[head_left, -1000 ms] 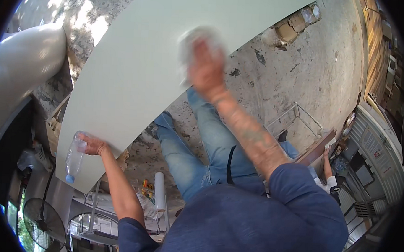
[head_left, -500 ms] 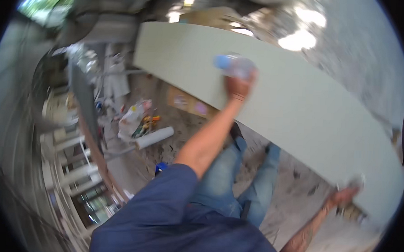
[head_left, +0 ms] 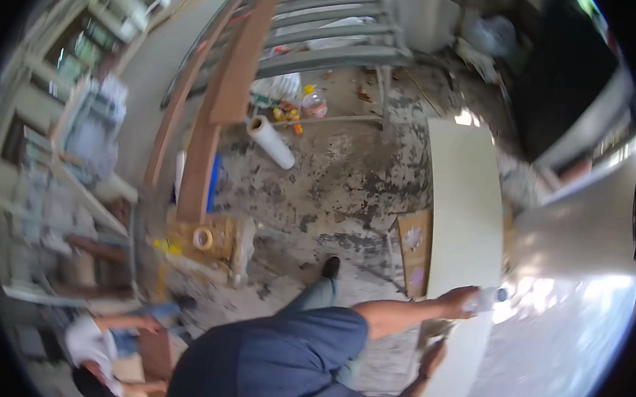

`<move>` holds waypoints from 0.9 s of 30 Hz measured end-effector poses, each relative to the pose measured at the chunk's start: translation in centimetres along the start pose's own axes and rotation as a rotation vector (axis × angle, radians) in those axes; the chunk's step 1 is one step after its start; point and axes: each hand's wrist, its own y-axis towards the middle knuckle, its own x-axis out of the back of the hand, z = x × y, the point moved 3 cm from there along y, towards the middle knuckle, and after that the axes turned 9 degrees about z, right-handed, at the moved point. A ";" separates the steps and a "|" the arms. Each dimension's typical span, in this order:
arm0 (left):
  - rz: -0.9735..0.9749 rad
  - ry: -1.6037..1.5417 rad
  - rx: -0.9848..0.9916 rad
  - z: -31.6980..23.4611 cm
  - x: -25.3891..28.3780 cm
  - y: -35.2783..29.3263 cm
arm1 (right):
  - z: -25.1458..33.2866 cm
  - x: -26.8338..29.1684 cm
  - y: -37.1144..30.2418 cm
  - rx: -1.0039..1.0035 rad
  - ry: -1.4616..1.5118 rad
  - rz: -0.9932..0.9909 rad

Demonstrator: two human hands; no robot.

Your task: Cleaning and wiping down long wood panels with a cloth and liquid in a workshop.

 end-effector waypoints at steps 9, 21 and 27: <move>-0.755 0.130 0.111 -9.6 30.0 -19.9 | 22.2 -13.6 4.0 -0.307 1.154 0.554; -1.390 0.211 0.176 -15.8 46.6 -28.7 | 44.4 -29.7 15.5 -0.254 0.810 0.843; -1.375 -0.139 0.268 -15.4 50.9 -28.1 | 51.3 -30.5 26.2 -0.339 1.070 0.822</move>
